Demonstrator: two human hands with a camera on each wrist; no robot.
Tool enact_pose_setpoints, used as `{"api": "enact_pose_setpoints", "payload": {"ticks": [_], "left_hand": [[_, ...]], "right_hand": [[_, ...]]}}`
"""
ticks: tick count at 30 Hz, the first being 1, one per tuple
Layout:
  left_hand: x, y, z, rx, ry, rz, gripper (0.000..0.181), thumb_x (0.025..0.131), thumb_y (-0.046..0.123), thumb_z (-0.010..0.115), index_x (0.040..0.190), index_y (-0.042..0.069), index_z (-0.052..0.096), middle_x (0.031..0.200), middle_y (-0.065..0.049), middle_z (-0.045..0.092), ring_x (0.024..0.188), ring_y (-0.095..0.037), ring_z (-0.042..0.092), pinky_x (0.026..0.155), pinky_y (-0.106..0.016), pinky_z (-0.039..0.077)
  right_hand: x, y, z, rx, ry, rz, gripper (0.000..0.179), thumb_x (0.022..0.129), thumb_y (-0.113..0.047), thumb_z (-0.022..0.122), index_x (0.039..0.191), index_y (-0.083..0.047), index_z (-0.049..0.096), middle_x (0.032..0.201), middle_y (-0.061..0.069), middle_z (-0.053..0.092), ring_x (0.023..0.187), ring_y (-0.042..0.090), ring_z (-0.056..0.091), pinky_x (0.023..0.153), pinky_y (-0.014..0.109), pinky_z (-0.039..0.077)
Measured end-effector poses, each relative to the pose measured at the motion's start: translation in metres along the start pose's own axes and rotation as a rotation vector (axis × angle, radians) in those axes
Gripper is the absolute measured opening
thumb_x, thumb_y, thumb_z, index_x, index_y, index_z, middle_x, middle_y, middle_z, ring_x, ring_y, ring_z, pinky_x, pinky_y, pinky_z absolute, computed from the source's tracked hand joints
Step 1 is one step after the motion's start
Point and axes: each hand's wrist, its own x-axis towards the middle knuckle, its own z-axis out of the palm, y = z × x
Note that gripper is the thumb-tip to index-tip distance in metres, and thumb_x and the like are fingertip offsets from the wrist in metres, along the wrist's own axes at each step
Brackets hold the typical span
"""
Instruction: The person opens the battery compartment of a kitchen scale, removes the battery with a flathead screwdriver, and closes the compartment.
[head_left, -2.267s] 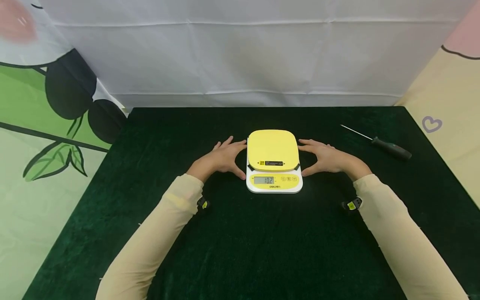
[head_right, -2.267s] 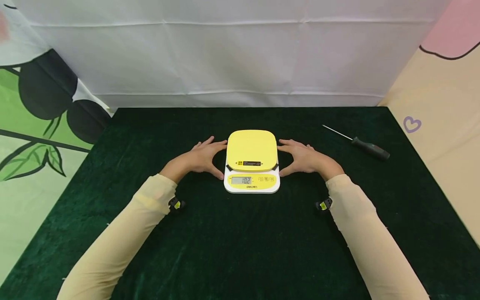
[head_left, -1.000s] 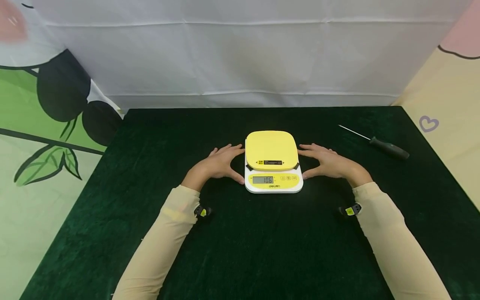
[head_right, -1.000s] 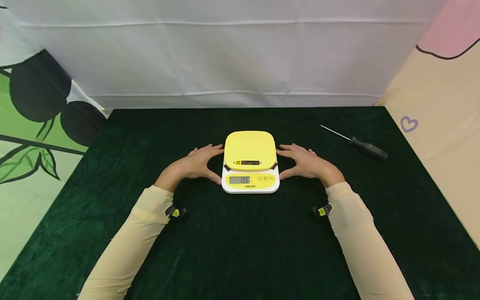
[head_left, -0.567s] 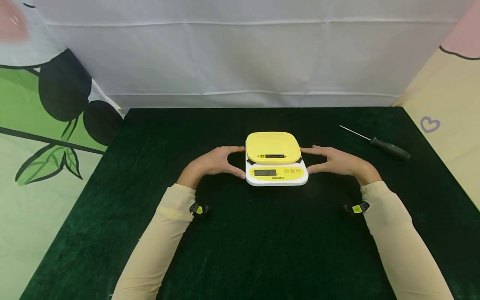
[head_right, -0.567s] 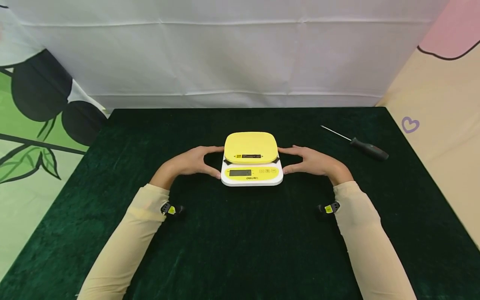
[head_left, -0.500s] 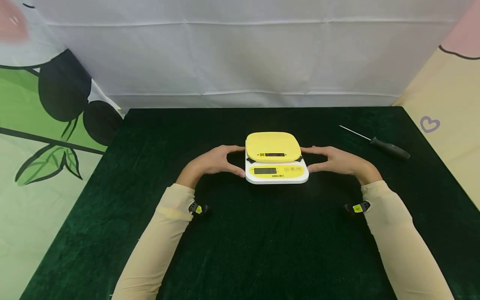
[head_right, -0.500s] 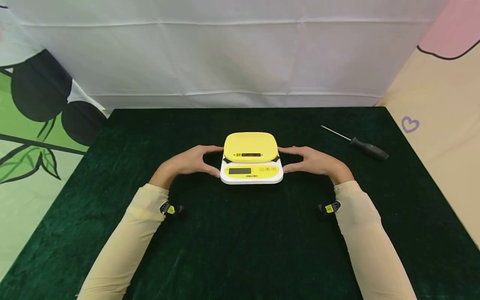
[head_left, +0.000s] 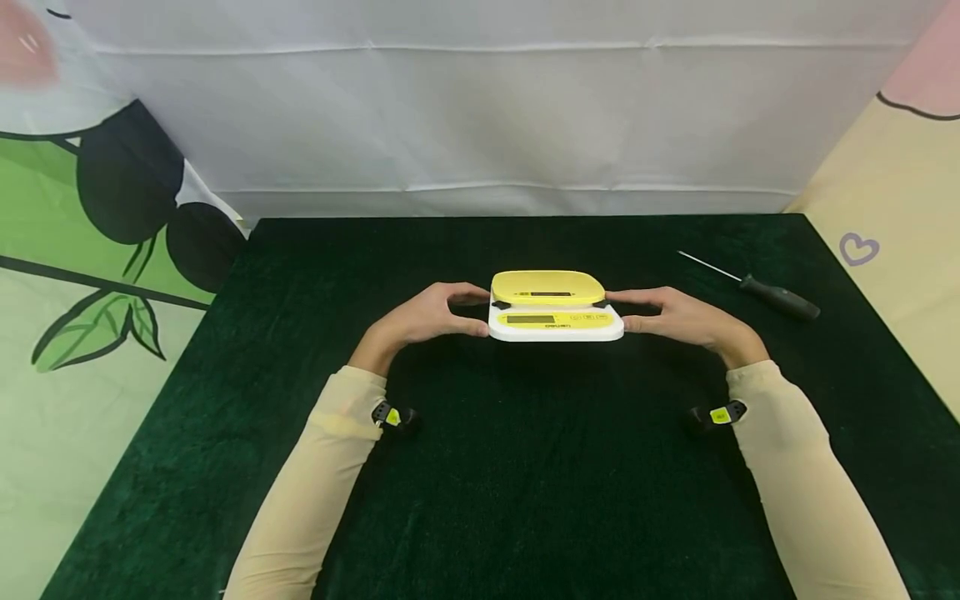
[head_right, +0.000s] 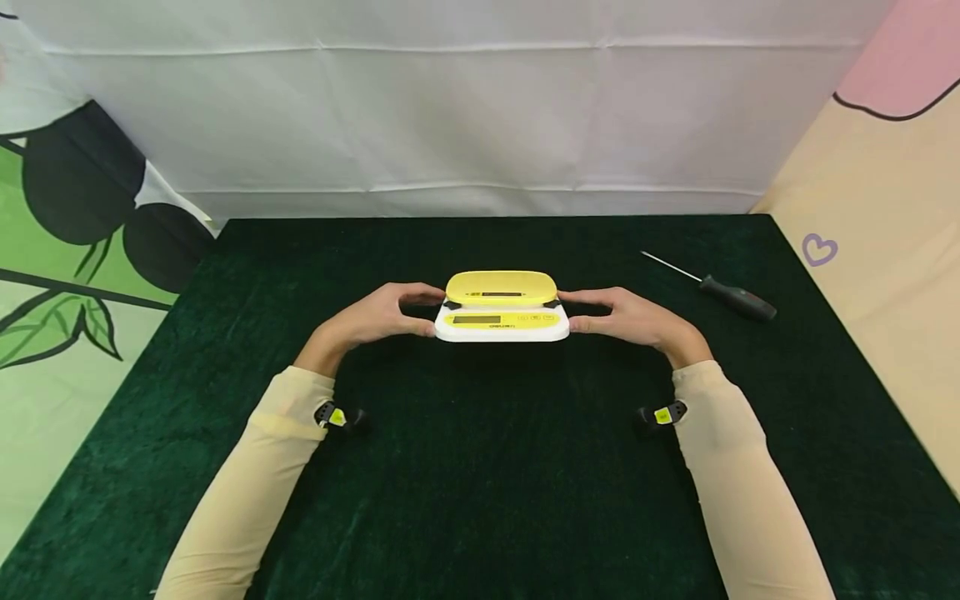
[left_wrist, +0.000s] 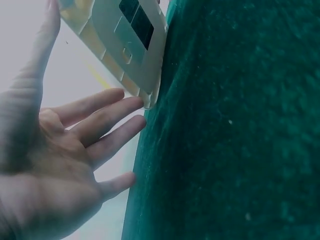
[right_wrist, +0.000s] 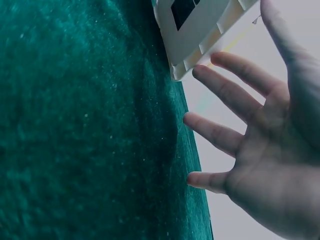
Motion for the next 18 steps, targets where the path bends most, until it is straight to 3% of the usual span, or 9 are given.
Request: {"api": "enact_pose_setpoints", "payload": {"ticks": [6, 9, 14, 18], "left_hand": [[0.000, 0.004, 0.000, -0.127, 0.024, 0.026, 0.059, 0.091, 0.035, 0.068, 0.140, 0.010, 0.048, 0.139, -0.010, 0.054, 0.130, -0.025, 0.051, 0.111, -0.048, 0.038], [0.001, 0.006, 0.000, -0.180, 0.037, 0.024, 0.054, 0.094, 0.033, 0.065, 0.139, 0.009, 0.048, 0.136, -0.011, 0.057, 0.128, -0.025, 0.054, 0.110, -0.047, 0.039], [0.004, 0.008, 0.001, -0.163, 0.098, -0.012, 0.049, 0.096, 0.040, 0.060, 0.136, 0.014, 0.052, 0.134, -0.010, 0.058, 0.126, -0.026, 0.054, 0.109, -0.049, 0.039], [0.007, 0.006, 0.005, -0.163, 0.159, 0.014, 0.045, 0.097, 0.041, 0.057, 0.133, 0.014, 0.053, 0.134, -0.010, 0.057, 0.126, -0.027, 0.052, 0.108, -0.050, 0.040]], "right_hand": [[-0.002, -0.003, -0.004, 0.010, 0.032, -0.015, 0.055, 0.101, -0.032, 0.053, 0.149, -0.009, 0.040, 0.147, 0.021, 0.042, 0.126, 0.037, 0.040, 0.102, 0.054, 0.036], [-0.002, -0.005, -0.005, 0.022, 0.046, -0.024, 0.054, 0.103, -0.033, 0.049, 0.149, -0.006, 0.040, 0.145, 0.021, 0.043, 0.124, 0.036, 0.042, 0.103, 0.055, 0.036], [0.004, -0.003, -0.005, 0.065, 0.105, -0.054, 0.051, 0.105, -0.034, 0.045, 0.146, -0.004, 0.044, 0.144, 0.021, 0.045, 0.123, 0.034, 0.042, 0.105, 0.057, 0.034], [0.011, 0.000, -0.002, 0.085, 0.165, -0.088, 0.046, 0.105, -0.033, 0.044, 0.139, -0.002, 0.050, 0.135, 0.021, 0.052, 0.116, 0.031, 0.045, 0.100, 0.049, 0.035]]}}
